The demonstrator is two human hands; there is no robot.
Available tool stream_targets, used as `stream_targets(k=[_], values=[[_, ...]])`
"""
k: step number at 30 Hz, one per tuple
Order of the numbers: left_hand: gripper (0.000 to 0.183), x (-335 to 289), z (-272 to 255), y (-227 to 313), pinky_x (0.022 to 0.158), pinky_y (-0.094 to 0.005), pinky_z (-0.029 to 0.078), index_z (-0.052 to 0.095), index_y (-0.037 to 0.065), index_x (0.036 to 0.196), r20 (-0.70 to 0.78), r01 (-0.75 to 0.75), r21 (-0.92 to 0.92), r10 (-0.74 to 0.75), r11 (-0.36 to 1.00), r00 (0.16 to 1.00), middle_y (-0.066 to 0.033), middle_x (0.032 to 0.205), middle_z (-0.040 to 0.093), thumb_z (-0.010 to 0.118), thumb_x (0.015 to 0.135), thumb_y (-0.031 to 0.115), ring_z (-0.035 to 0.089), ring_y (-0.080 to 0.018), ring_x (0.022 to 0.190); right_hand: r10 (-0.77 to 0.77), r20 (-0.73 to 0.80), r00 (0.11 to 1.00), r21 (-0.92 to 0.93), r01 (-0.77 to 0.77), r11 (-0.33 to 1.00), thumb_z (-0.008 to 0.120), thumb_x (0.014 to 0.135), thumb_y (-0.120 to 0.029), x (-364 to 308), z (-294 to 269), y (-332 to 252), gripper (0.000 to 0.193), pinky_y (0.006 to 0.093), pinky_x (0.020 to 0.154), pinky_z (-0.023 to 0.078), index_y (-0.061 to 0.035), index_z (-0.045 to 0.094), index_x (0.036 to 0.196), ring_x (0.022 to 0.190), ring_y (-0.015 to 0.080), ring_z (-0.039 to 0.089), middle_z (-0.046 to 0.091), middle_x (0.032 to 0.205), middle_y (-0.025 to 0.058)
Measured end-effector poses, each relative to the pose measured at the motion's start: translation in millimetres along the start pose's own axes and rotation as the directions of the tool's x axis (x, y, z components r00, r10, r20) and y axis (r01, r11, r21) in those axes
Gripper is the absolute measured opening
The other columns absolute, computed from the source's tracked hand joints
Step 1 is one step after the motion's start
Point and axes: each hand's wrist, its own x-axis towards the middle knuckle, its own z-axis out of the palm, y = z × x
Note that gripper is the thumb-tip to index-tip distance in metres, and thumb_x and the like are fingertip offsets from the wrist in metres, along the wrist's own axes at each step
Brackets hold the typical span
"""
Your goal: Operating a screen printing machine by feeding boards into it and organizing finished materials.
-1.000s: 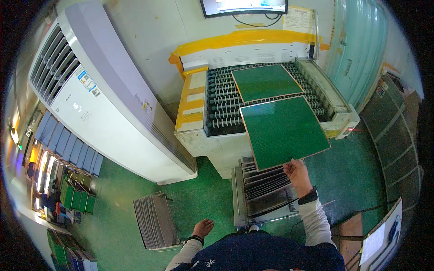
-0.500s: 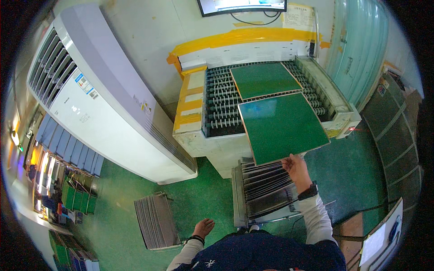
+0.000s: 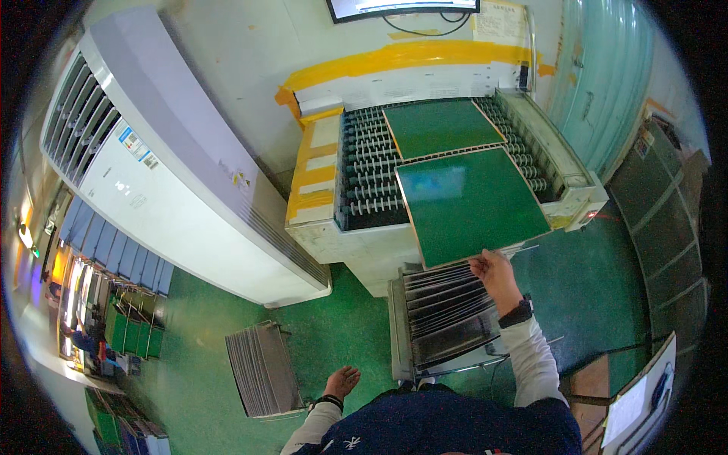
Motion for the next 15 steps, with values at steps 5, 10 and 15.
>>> stream_targets(k=[5,10,15], values=[[0.05,15.6,-8.4,-7.7,0.093,-0.0424,0.048,0.027,-0.003,0.142,-0.033,-0.018,0.015,0.018,1.0,0.999,-0.0233,0.14,0.038,0.042,0.1,0.019,0.047,-0.0382,0.119,-0.025,0.059,0.998,0.005,0.024,1.0,0.058,0.091,-0.014,0.6,4.9,-6.0,0.012,0.0349,0.07,0.056,-0.0026,0.052,0.09,0.075,0.025,0.065,0.064,0.084,0.0137],[0.049,4.2,10.1,-7.3,0.098,-0.0449,0.046,0.027,-0.004,0.14,-0.039,-0.023,-0.054,0.02,0.998,0.999,-0.0247,0.141,0.037,0.043,0.099,0.017,0.044,-0.0399,0.123,-0.002,0.01,1.0,0.034,0.002,0.999,0.058,0.09,-0.012,6.2,1.7,-7.4,0.011,0.0354,0.07,0.056,-0.0028,0.052,0.089,0.078,0.0257,0.066,0.065,0.085,0.0142],[0.05,-15.4,26.7,-3.7,0.099,-0.0452,0.045,0.026,-0.004,0.141,-0.103,-0.036,-0.022,0.034,0.999,0.994,-0.0246,0.142,0.035,0.042,0.1,0.018,0.043,-0.0404,0.124,0.018,0.02,1.0,0.046,-0.019,0.999,0.057,0.091,-0.012,11.5,7.0,-9.1,0.01,0.0354,0.07,0.057,-0.0025,0.054,0.089,0.079,0.026,0.066,0.065,0.086,0.0146]])
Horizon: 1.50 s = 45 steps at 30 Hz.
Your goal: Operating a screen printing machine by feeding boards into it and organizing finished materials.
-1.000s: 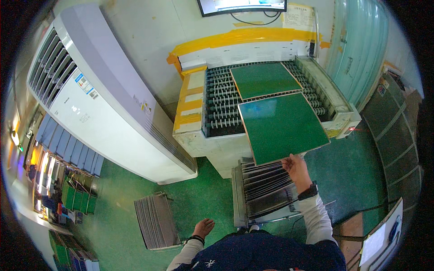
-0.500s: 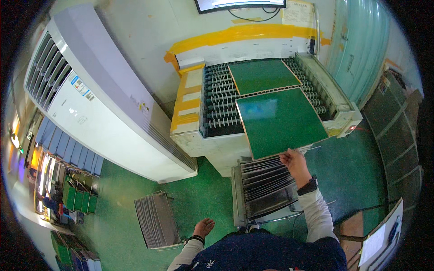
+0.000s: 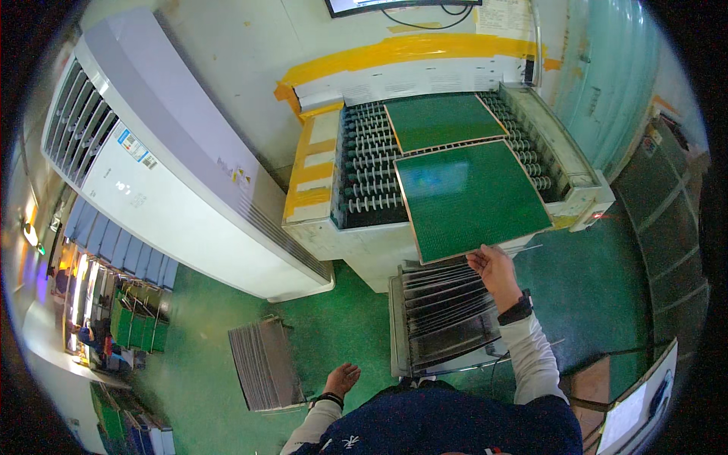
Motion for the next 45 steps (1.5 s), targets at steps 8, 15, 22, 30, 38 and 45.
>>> stream_targets(k=[8,15,22,30,38,45], values=[[0.051,-2.6,-0.4,-4.6,0.102,-0.0452,0.043,0.024,-0.005,0.142,0.09,-0.009,0.031,0.006,0.999,0.996,-0.024,0.146,0.031,0.04,0.1,0.019,0.039,-0.0412,0.128,-0.005,0.04,0.999,0.001,0.005,1.0,0.057,0.091,-0.013,7.0,-0.3,-0.1,0.01,0.0361,0.074,0.056,-0.0026,0.056,0.091,0.085,0.0269,0.066,0.066,0.089,0.0141],[0.051,-24.9,17.0,-5.9,0.108,-0.0456,0.036,0.022,-0.005,0.143,0.09,-0.053,0.074,0.046,0.996,0.995,-0.0253,0.148,0.027,0.034,0.101,0.019,0.035,-0.0425,0.131,-0.004,0.067,0.998,0.029,0.003,1.0,0.057,0.091,-0.013,12.5,4.5,-4.4,0.01,0.0366,0.076,0.055,-0.0031,0.056,0.09,0.086,0.0273,0.066,0.066,0.091,0.014],[0.051,-40.0,28.5,-5.3,0.108,-0.0451,0.036,0.021,-0.005,0.143,0.005,-0.045,0.023,0.045,0.999,0.999,-0.0249,0.148,0.026,0.035,0.1,0.018,0.035,-0.0431,0.13,-0.032,0.088,0.996,0.056,0.027,0.998,0.055,0.091,-0.013,33.3,-14.1,7.0,0.011,0.0376,0.077,0.055,-0.0024,0.058,0.094,0.087,0.0266,0.066,0.066,0.093,0.0141],[0.047,0.9,17.5,22.5,0.1,-0.0443,0.044,0.03,-0.005,0.139,0.066,-0.046,0.232,0.031,0.972,0.997,-0.0232,0.141,0.038,0.039,0.099,0.019,0.045,-0.0395,0.123,0.001,0.0,1.0,0.083,-0.001,0.997,0.056,0.091,-0.015,-6.9,-6.2,8.2,0.019,0.0352,0.071,0.056,-0.0006,0.06,0.102,0.082,0.0249,0.067,0.066,0.094,0.0131],[0.026,57.3,64.3,86.3,0.087,-0.0415,0.049,0.06,0.003,0.107,0.469,-0.424,0.862,-0.118,0.28,0.876,-0.0148,0.109,0.063,0.055,0.093,0.024,0.06,-0.0332,0.099,-0.305,-0.167,0.938,0.12,0.326,0.938,0.053,0.093,-0.018,-115.8,-98.4,6.9,0.02,0.0324,0.071,0.053,0.0005,0.059,0.099,0.077,0.0204,0.063,0.065,0.093,0.0104],[0.026,100.3,94.3,102.2,0.084,-0.0398,0.05,0.052,0.005,0.114,0.106,0.256,0.809,-0.559,0.53,0.823,-0.0141,0.107,0.059,0.059,0.092,0.019,0.058,-0.0291,0.095,-0.229,-0.831,0.507,0.077,0.512,0.855,0.056,0.092,-0.015,-359.7,-221.4,130.7,0.022,0.0349,0.071,0.054,-0.001,0.057,0.108,0.082,0.0239,0.064,0.063,0.095,0.0102]])
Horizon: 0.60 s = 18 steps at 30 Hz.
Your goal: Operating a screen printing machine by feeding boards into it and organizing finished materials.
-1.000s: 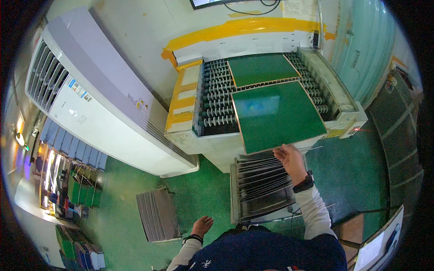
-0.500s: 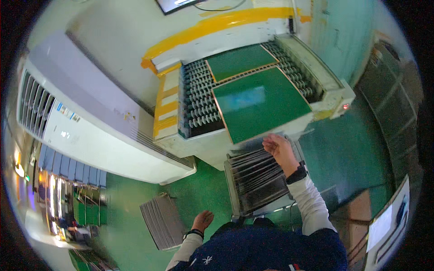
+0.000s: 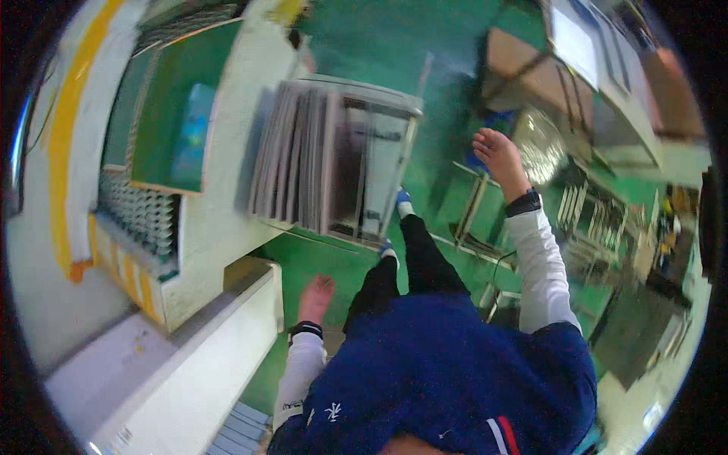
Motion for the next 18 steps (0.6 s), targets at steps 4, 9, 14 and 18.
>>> stream_targets(k=[4,9,14,18], values=[[0.024,10.4,5.5,-5.5,0.082,-0.0395,0.05,0.053,0.005,0.111,-0.047,0.107,0.25,-0.098,0.962,0.994,-0.0139,0.107,0.059,0.06,0.091,0.018,0.058,-0.0283,0.096,0.095,-0.387,0.917,0.05,-0.082,0.995,0.058,0.09,-0.016,-60.9,-224.4,48.7,0.018,0.0327,0.068,0.052,-0.0018,0.058,0.101,0.075,0.0209,0.062,0.062,0.088,0.0073],[0.028,11.4,27.4,-29.8,0.083,-0.0385,0.051,0.051,0.004,0.114,-0.112,0.222,0.349,-0.195,0.911,0.974,-0.0142,0.106,0.06,0.06,0.092,0.02,0.06,-0.0294,0.095,0.056,-0.722,0.689,-0.018,-0.099,0.995,0.057,0.089,-0.014,-159.4,-303.7,90.3,0.012,0.0296,0.057,0.046,-0.0026,0.059,0.091,0.064,0.016,0.056,0.057,0.076,0.0049],[0.033,9.1,81.4,-58.5,0.083,-0.0375,0.052,0.05,0.004,0.119,-0.168,0.253,0.542,-0.192,0.802,0.967,-0.0134,0.108,0.06,0.058,0.093,0.022,0.061,-0.0275,0.095,0.081,-0.665,0.743,-0.059,-0.16,0.985,0.059,0.086,-0.012,-183.1,-385.3,153.9,0.009,0.0277,0.043,0.039,-0.0044,0.057,0.081,0.055,0.0147,0.053,0.054,0.068,0.0036],[0.035,8.3,110.0,-96.5,0.081,-0.0366,0.053,0.049,0.005,0.122,-0.203,0.258,0.648,-0.164,0.717,0.965,-0.0124,0.109,0.06,0.056,0.094,0.025,0.062,-0.0259,0.095,-0.019,-0.588,0.808,-0.572,-0.399,0.717,0.06,0.083,-0.022,-157.1,-473.2,248.8,0.021,0.0394,0.055,0.05,-0.0018,0.063,0.083,0.066,0.0285,0.063,0.063,0.07,0.0112]])
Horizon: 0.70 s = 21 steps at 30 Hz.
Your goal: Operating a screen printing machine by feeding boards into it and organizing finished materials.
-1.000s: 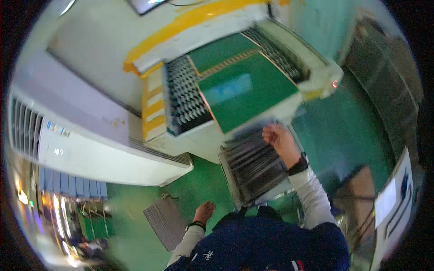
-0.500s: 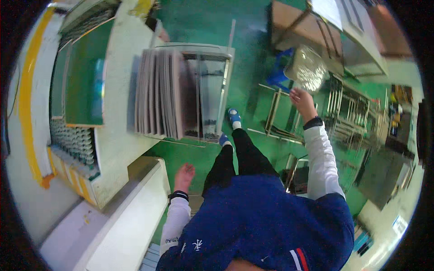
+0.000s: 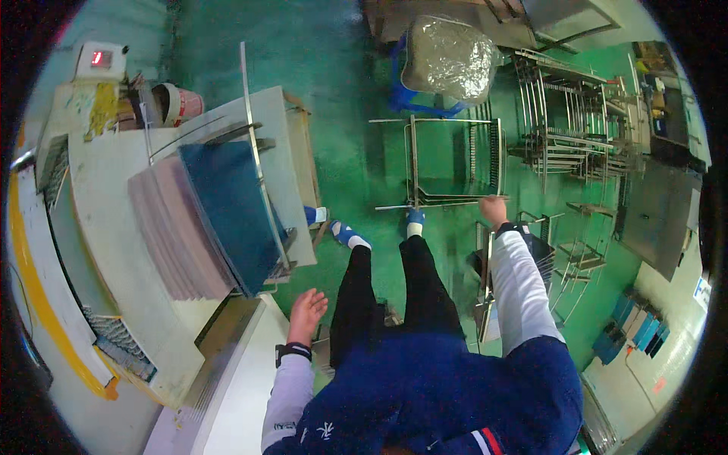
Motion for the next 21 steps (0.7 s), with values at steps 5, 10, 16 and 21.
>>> stream_targets(k=[5,10,16,21], values=[[0.036,29.4,84.5,-43.4,0.082,-0.0373,0.052,0.049,0.006,0.124,0.033,0.109,0.068,-0.111,0.992,0.993,-0.0135,0.113,0.06,0.055,0.095,0.026,0.062,-0.0265,0.099,-0.212,0.112,0.971,-0.79,0.217,0.573,0.061,0.077,-0.023,72.0,-20.9,105.6,0.014,0.0407,0.071,0.05,-0.015,0.07,0.085,0.084,0.0298,0.061,0.065,0.085,0.0098],[0.037,29.5,106.4,-66.8,0.079,-0.037,0.055,0.048,0.005,0.127,-0.147,0.189,0.131,-0.169,0.973,0.975,-0.0147,0.116,0.059,0.054,0.096,0.026,0.065,-0.0275,0.095,-0.135,0.37,0.919,-0.79,0.388,0.475,0.063,0.075,-0.02,57.6,34.8,24.0,0.031,0.0498,0.095,0.04,-0.0171,0.068,0.105,0.12,0.032,0.046,0.052,0.129,0.0107],[0.035,36.5,164.5,-75.4,0.08,-0.0367,0.055,0.048,0.004,0.127,-0.121,0.171,0.146,-0.154,0.974,0.981,-0.0138,0.111,0.062,0.051,0.098,0.023,0.065,-0.027,0.096,-0.285,0.445,0.849,-0.777,0.525,0.348,0.059,0.079,-0.016,76.5,25.9,58.6,0.038,0.0518,0.101,0.036,-0.0083,0.062,0.115,0.124,0.0366,0.043,0.045,0.137,0.0198],[0.035,44.0,163.1,-85.2,0.079,-0.0372,0.055,0.048,0.003,0.126,-0.093,0.132,0.099,-0.123,0.986,0.988,-0.0139,0.11,0.062,0.05,0.098,0.024,0.065,-0.0258,0.095,-0.32,0.498,0.806,-0.789,0.575,0.219,0.05,0.087,-0.019,90.6,33.5,76.7,0.032,0.0526,0.102,0.034,-0.0068,0.062,0.114,0.125,0.0378,0.042,0.041,0.141,0.0198]])
